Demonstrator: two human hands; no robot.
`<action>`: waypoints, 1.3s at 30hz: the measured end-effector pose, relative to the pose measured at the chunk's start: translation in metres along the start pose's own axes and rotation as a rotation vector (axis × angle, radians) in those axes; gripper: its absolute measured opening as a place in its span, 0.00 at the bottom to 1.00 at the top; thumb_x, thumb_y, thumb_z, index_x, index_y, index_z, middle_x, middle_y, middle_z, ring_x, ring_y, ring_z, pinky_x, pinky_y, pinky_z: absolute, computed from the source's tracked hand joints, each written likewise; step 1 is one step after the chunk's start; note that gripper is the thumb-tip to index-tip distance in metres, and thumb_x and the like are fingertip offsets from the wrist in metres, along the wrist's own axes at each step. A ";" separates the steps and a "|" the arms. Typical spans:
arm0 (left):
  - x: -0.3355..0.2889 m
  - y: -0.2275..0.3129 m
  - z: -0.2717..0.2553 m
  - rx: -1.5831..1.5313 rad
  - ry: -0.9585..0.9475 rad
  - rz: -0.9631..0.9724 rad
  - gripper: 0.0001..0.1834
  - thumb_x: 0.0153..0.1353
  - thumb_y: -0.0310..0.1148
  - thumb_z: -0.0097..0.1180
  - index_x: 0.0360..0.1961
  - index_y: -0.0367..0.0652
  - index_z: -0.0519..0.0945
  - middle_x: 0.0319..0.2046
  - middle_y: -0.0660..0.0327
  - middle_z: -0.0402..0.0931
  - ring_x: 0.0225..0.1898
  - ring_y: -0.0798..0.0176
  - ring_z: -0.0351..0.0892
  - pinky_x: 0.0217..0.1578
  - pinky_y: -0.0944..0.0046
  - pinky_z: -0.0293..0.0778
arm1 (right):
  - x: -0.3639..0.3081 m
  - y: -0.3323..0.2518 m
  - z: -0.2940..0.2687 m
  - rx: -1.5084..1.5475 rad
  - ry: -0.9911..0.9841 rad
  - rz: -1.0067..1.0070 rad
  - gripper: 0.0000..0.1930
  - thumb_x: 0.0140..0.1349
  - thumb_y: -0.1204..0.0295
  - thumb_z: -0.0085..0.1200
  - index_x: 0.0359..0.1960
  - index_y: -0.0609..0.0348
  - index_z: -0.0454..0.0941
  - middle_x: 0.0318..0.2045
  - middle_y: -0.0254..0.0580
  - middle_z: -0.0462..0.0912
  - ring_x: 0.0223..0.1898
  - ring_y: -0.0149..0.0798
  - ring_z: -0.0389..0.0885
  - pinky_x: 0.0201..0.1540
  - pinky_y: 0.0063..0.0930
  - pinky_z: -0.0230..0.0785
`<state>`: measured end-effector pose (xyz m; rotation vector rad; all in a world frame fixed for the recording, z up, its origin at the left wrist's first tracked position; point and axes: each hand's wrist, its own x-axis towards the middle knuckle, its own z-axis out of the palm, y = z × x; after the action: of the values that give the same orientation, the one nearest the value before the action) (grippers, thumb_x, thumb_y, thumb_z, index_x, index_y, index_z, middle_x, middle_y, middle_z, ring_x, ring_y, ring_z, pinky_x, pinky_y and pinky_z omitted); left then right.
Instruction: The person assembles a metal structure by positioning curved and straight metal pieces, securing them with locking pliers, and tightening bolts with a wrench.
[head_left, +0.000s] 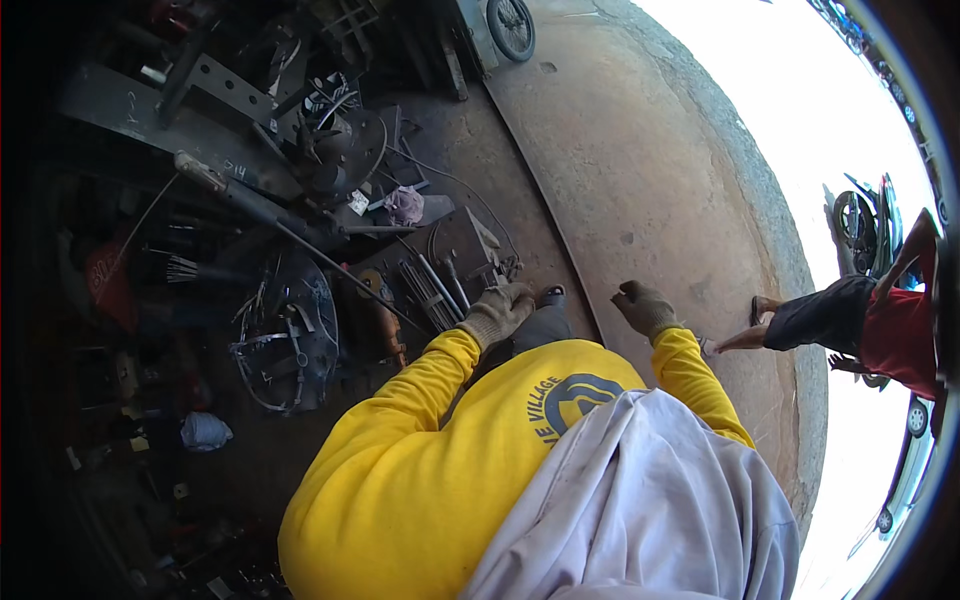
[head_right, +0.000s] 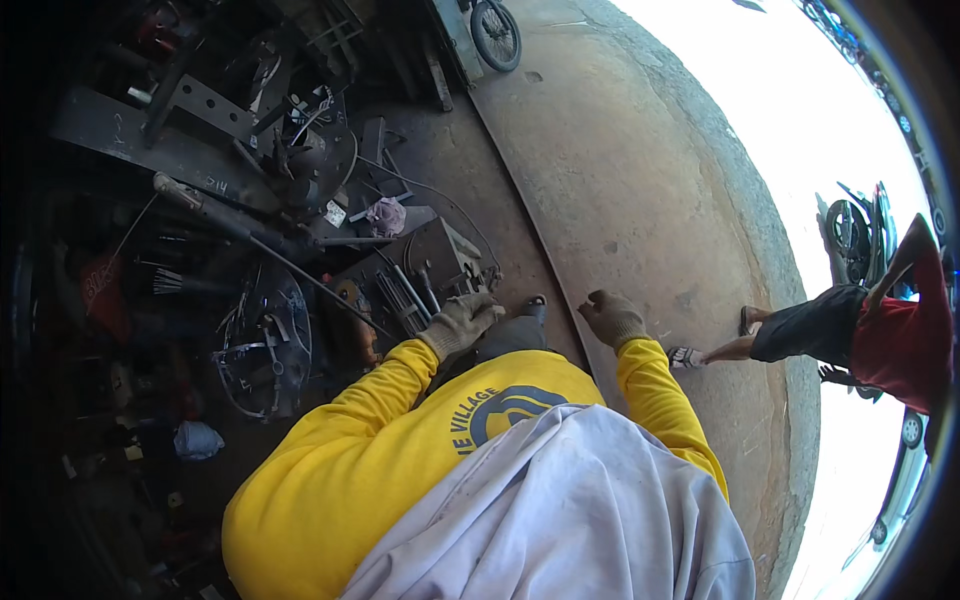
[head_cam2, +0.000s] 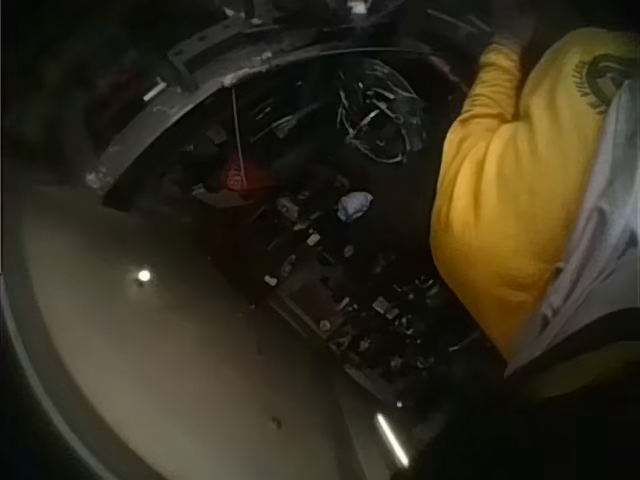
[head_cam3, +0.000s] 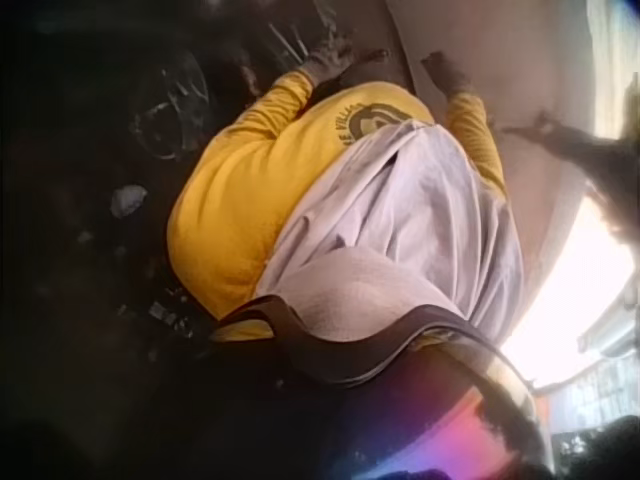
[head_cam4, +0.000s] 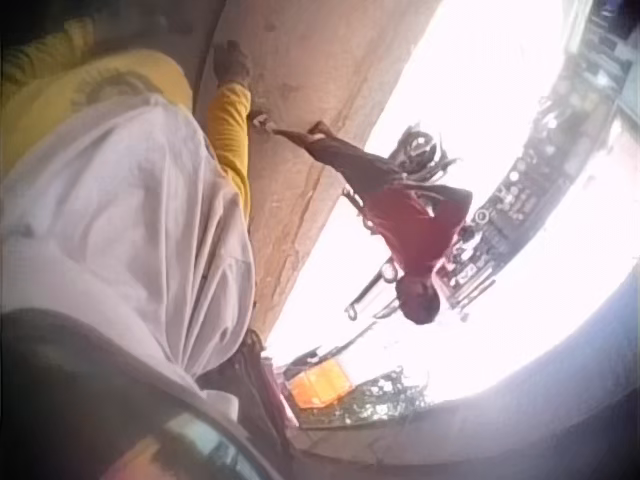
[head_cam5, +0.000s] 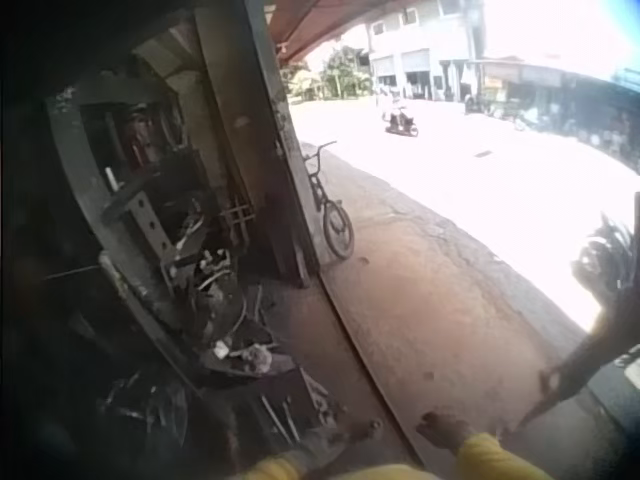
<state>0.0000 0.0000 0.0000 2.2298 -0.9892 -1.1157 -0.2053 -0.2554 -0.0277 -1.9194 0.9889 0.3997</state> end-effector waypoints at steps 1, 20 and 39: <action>0.007 0.023 -0.010 -0.009 0.057 0.105 0.24 0.63 0.43 0.60 0.57 0.43 0.77 0.54 0.44 0.76 0.56 0.44 0.77 0.58 0.55 0.72 | -0.002 -0.033 0.003 -0.201 0.000 -0.185 0.26 0.60 0.51 0.58 0.57 0.50 0.77 0.53 0.53 0.81 0.53 0.48 0.81 0.59 0.38 0.70; 0.303 0.115 -0.240 0.048 0.534 0.404 0.10 0.62 0.33 0.53 0.40 0.40 0.79 0.42 0.49 0.80 0.46 0.44 0.80 0.48 0.52 0.76 | 0.310 -0.301 -0.115 -0.652 -0.278 -0.975 0.19 0.62 0.58 0.53 0.52 0.51 0.78 0.52 0.45 0.79 0.55 0.50 0.77 0.61 0.39 0.67; 0.438 -0.074 -0.359 -0.494 0.841 -0.586 0.14 0.61 0.41 0.55 0.41 0.42 0.82 0.45 0.47 0.81 0.49 0.44 0.81 0.50 0.52 0.76 | 0.692 -0.563 -0.232 -0.472 -0.345 -0.686 0.25 0.62 0.56 0.59 0.57 0.55 0.77 0.48 0.49 0.83 0.51 0.48 0.82 0.55 0.37 0.74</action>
<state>0.5046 -0.2604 -0.0608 2.2386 0.2707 -0.4174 0.6354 -0.6311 -0.0054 -2.3548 -0.0254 0.5588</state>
